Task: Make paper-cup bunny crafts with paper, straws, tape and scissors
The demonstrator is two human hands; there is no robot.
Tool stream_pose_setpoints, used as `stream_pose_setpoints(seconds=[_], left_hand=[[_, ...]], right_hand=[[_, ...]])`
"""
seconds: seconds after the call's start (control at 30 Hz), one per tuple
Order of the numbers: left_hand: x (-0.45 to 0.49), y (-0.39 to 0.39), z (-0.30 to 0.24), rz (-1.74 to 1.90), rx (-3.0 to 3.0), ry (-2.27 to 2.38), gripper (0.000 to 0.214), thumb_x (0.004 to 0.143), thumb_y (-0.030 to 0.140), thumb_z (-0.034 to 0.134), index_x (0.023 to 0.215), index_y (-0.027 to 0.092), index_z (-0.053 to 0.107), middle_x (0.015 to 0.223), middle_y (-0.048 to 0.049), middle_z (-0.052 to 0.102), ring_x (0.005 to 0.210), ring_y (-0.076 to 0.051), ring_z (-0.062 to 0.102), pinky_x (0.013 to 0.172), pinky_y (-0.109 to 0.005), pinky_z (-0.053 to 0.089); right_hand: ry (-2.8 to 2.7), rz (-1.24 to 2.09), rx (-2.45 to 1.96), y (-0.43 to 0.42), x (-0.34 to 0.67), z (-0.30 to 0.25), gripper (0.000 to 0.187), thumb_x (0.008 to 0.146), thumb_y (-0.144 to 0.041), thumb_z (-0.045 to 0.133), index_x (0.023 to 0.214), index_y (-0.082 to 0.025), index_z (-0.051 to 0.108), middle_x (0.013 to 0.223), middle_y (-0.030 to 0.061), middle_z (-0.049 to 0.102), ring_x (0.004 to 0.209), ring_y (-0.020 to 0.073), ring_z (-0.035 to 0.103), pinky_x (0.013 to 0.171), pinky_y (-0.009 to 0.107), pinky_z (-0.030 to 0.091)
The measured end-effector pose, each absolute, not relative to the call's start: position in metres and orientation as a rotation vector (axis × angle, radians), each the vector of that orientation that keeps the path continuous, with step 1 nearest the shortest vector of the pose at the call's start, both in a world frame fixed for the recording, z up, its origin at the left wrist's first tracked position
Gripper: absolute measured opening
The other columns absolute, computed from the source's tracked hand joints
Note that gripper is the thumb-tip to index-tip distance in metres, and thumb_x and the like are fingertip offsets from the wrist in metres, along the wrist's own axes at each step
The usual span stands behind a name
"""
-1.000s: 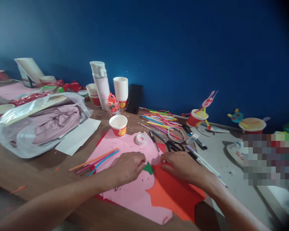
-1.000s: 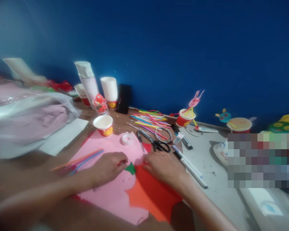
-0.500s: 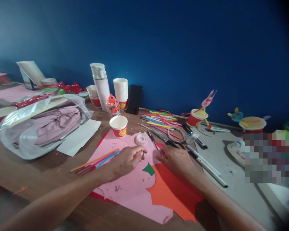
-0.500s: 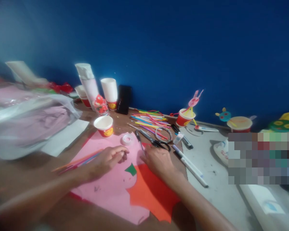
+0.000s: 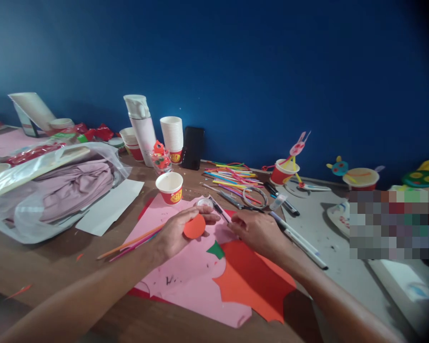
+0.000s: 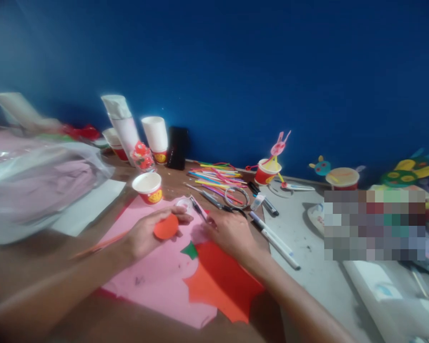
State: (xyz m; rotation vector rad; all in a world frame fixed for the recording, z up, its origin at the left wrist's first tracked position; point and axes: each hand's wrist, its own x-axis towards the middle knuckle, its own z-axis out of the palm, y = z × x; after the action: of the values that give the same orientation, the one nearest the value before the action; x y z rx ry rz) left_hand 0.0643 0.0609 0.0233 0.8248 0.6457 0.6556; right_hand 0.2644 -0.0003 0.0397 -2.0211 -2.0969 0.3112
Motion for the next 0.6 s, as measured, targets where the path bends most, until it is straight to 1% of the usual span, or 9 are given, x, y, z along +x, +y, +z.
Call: stream_pose_setpoints(seconds=[0.13,0.2,0.27,0.37,0.43,0.47,0.53,0.57,0.6], left_hand=[[0.068,0.053,0.025,0.697,0.837,0.600,0.024,0.081,0.020,0.047,0.096,0.013,0.064,0.109,-0.0104,0.062,0.098,-0.021,0.057,0.077,-0.030,0.045],[0.069,0.046,0.024,0.663,0.875,0.600,0.025,0.081,0.022,0.049,0.099,0.015,0.064,0.110,-0.0093,0.062,0.098,-0.021,0.057,0.079,-0.030,0.045],[0.071,0.040,0.022,0.598,0.933,0.620,0.029,0.083,0.027,0.048,0.106,0.016,0.063,0.110,-0.0095,0.062,0.095,-0.022,0.058,0.078,-0.031,0.045],[0.070,0.036,0.026,0.575,1.085,0.565,0.034,0.085,0.032,0.046,0.113,0.018,0.059,0.117,-0.0102,0.058,0.105,-0.024,0.054,0.087,-0.036,0.042],[0.064,0.041,0.034,0.624,1.240,0.509,0.038,0.085,0.037,0.045,0.117,0.019,0.055,0.122,-0.0103,0.055,0.112,-0.025,0.050,0.091,-0.036,0.040],[0.058,0.046,0.040,0.655,1.332,0.515,0.039,0.086,0.039,0.043,0.119,0.020,0.054,0.122,-0.0107,0.055,0.112,-0.024,0.050,0.090,-0.037,0.041],[0.042,0.060,0.053,0.729,1.520,0.609,0.040,0.084,0.041,0.046,0.115,0.017,0.055,0.110,-0.0121,0.061,0.096,-0.023,0.059,0.082,-0.036,0.046],[0.033,0.068,0.058,0.857,1.608,0.696,0.035,0.084,0.040,0.047,0.106,0.015,0.059,0.100,-0.0114,0.065,0.088,-0.021,0.061,0.080,-0.035,0.047],[0.024,0.077,0.062,1.034,1.693,0.800,0.032,0.084,0.039,0.047,0.101,0.015,0.060,0.098,-0.0101,0.065,0.088,-0.021,0.061,0.081,-0.034,0.047]], right_hand=[[-1.842,0.817,-1.688,-0.006,0.246,0.037,0.025,0.085,-0.033,0.042,0.079,-0.020,0.063,0.070,-0.0013,0.062,0.062,0.0120,0.054,0.056,0.022,0.035],[-1.658,1.047,-1.534,-0.007,0.236,0.027,0.021,0.083,-0.031,0.045,0.079,-0.019,0.061,0.070,-0.0015,0.060,0.064,0.0114,0.054,0.058,0.021,0.039],[-1.509,1.175,-1.447,-0.007,0.229,0.020,0.019,0.080,-0.032,0.049,0.074,-0.017,0.059,0.067,-0.0012,0.058,0.061,0.0110,0.053,0.057,0.021,0.040],[-1.526,1.193,-1.455,-0.007,0.233,0.025,0.023,0.079,-0.032,0.049,0.064,-0.016,0.055,0.061,-0.0013,0.056,0.056,0.0099,0.050,0.053,0.020,0.039],[-1.724,1.170,-1.516,-0.006,0.244,0.038,0.022,0.080,-0.030,0.049,0.065,-0.016,0.058,0.061,-0.0013,0.058,0.055,0.0096,0.050,0.052,0.020,0.036],[-1.873,1.154,-1.568,-0.006,0.252,0.045,0.021,0.080,-0.030,0.050,0.068,-0.017,0.061,0.061,-0.0015,0.059,0.055,0.0098,0.049,0.052,0.020,0.035],[-2.125,1.106,-1.601,-0.006,0.268,0.056,0.019,0.079,-0.029,0.050,0.071,-0.019,0.064,0.064,-0.0016,0.061,0.055,0.0103,0.050,0.051,0.021,0.033],[-2.245,1.056,-1.603,-0.007,0.276,0.059,0.017,0.078,-0.027,0.050,0.073,-0.020,0.065,0.065,-0.0015,0.062,0.056,0.0107,0.051,0.053,0.021,0.032],[-2.350,0.992,-1.609,-0.007,0.282,0.061,0.017,0.077,-0.024,0.050,0.071,-0.020,0.066,0.065,-0.0017,0.062,0.056,0.0108,0.050,0.054,0.022,0.032]])
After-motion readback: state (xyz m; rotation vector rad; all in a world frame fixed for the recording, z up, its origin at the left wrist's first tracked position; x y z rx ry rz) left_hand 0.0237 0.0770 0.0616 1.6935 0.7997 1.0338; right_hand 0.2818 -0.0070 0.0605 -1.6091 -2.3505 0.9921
